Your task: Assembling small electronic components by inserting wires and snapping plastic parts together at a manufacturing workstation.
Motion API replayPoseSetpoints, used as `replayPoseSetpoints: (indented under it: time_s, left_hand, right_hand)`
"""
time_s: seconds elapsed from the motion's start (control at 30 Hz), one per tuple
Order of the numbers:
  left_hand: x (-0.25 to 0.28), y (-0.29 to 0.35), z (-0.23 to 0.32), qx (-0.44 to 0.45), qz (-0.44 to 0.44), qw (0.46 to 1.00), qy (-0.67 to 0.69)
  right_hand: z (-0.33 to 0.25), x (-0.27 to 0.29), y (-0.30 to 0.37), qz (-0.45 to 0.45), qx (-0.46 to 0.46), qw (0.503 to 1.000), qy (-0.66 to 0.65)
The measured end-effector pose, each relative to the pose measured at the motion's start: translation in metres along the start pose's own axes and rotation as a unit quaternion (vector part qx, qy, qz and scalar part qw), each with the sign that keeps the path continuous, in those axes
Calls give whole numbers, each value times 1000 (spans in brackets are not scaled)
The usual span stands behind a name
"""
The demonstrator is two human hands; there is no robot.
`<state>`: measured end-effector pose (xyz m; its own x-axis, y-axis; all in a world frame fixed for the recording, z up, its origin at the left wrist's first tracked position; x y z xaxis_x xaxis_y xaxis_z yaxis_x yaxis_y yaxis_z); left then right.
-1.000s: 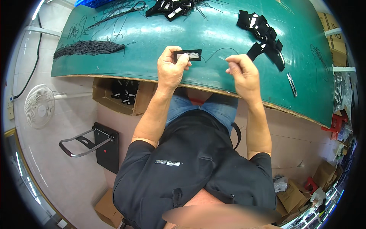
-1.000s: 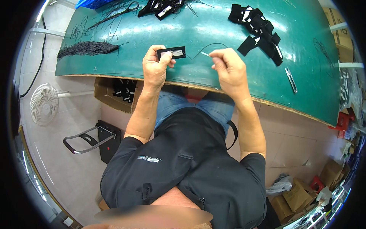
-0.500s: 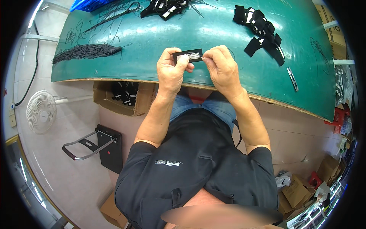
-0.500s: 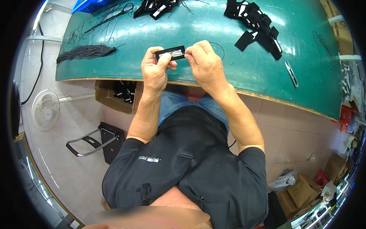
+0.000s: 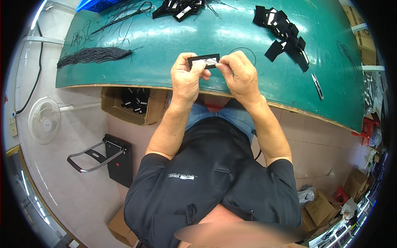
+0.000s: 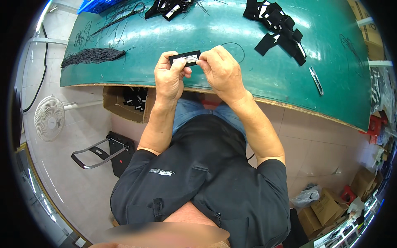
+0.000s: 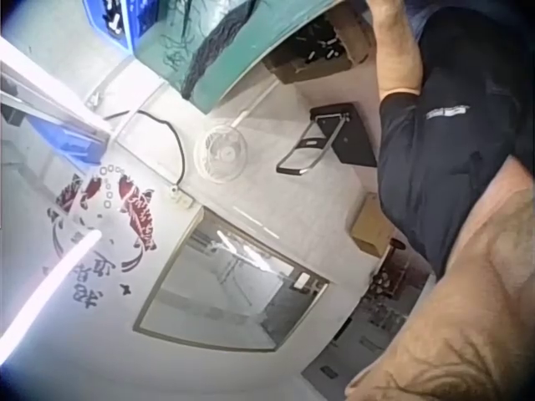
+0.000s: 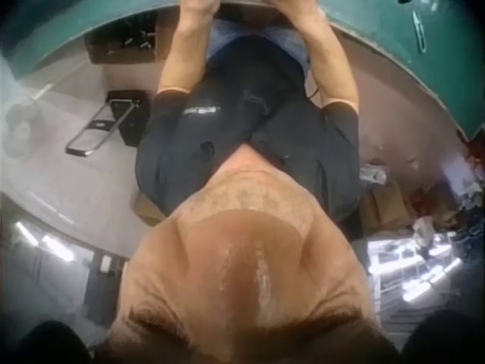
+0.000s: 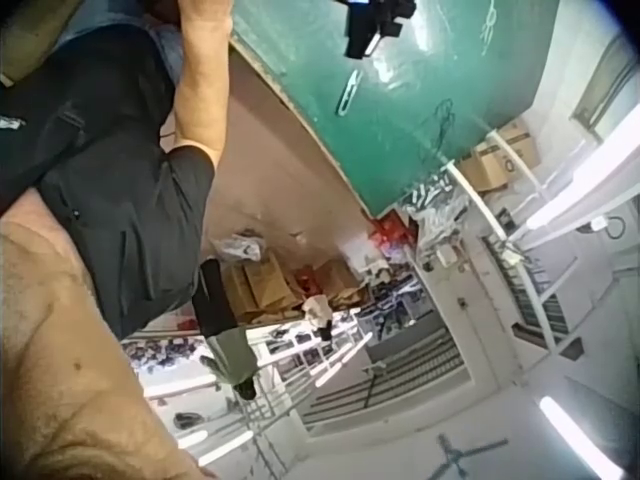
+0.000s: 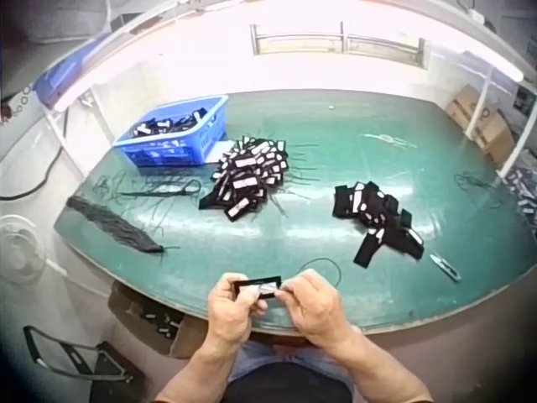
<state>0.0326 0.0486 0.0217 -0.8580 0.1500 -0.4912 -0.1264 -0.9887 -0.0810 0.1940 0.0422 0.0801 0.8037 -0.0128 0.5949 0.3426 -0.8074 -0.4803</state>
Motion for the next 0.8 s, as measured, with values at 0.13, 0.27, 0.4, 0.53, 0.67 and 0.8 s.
replayPoseSetpoints:
  time_s: [0.13, 0.27, 0.4, 0.53, 0.67, 0.8]
  left_hand:
    - [0, 3, 2, 3, 2, 1000, 16]
    - [0, 4, 5, 1, 3, 1000, 24]
    - [0, 6, 7, -2, 1, 1000, 24]
    - [0, 8, 8, -3, 4, 1000, 21]
    - [0, 10, 8, -6, 8, 1000, 11]
    - [1, 9, 8, -11, 8, 1000, -1]
  right_hand:
    - [-2, 2, 0, -7, 17, 1000, 6]
    - [-10, 6, 1, -17, 28, 999, 18]
    - [-14, 8, 3, -10, 27, 999, 15]
    - [-17, 9, 5, -11, 18, 1000, 0]
    - [-19, 10, 5, -31, 22, 999, 24]
    - [-21, 9, 4, -39, 19, 999, 22]
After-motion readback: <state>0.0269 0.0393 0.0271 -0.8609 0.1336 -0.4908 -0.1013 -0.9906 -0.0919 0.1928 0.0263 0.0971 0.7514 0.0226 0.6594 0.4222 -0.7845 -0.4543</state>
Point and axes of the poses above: each hand's wrist, its own y-axis away from the middle knuckle, its own x-axis out of the back of the hand, z = x × y, the point moved 7 cm from there along -y, towards the middle knuckle, and after that the axes turned 14 degrees about -z, right-handed, at the moved point
